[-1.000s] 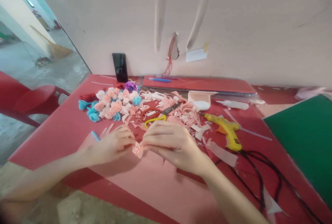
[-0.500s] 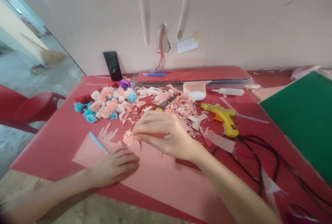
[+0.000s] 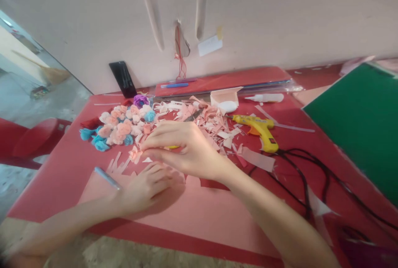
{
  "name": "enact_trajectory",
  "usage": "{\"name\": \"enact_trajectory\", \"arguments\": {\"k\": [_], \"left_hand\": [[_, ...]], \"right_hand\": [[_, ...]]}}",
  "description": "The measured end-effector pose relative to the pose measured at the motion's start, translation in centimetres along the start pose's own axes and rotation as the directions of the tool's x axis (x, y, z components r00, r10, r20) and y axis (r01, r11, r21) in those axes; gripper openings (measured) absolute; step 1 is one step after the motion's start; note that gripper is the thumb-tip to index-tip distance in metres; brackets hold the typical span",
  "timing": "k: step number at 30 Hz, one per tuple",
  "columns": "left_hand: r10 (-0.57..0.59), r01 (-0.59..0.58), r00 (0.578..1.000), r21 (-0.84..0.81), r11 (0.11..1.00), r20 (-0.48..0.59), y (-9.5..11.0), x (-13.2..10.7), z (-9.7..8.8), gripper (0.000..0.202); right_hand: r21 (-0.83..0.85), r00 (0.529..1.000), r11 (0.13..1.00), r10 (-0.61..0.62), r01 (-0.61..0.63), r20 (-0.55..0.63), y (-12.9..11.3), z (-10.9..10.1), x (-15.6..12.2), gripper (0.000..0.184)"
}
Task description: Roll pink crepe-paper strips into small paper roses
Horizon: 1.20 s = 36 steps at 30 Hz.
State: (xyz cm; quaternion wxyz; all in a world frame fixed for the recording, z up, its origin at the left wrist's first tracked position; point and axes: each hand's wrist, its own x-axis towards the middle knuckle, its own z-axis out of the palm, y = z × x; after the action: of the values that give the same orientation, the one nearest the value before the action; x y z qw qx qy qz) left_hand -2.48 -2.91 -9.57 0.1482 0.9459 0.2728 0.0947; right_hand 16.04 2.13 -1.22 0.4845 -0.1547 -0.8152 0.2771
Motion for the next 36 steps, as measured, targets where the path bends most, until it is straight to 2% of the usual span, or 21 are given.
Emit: {"name": "enact_trajectory", "arguments": {"k": [4,7,25,36], "left_hand": [[-0.021,0.020,0.999,-0.034,0.999,-0.034,0.0,4.1,1.8,0.022],[-0.014,0.013,0.999,-0.040,0.999,-0.040,-0.1,5.2,2.8,0.021],[-0.003,-0.012,0.993,-0.123,0.992,-0.117,0.1,4.9,2.1,0.023],[-0.011,0.005,1.000,-0.250,0.968,-0.026,0.1,5.0,2.3,0.020]], "right_hand": [[-0.003,0.999,1.000,-0.023,0.023,-0.032,0.0,-0.1,0.1,0.011],[-0.009,0.998,1.000,-0.026,0.025,-0.053,-0.2,0.0,0.2,0.012],[-0.048,0.999,0.999,-0.005,0.003,-0.045,-0.3,-0.4,0.2,0.010],[-0.066,0.998,0.998,-0.022,0.018,-0.065,-0.2,-0.5,0.2,0.010]]}}
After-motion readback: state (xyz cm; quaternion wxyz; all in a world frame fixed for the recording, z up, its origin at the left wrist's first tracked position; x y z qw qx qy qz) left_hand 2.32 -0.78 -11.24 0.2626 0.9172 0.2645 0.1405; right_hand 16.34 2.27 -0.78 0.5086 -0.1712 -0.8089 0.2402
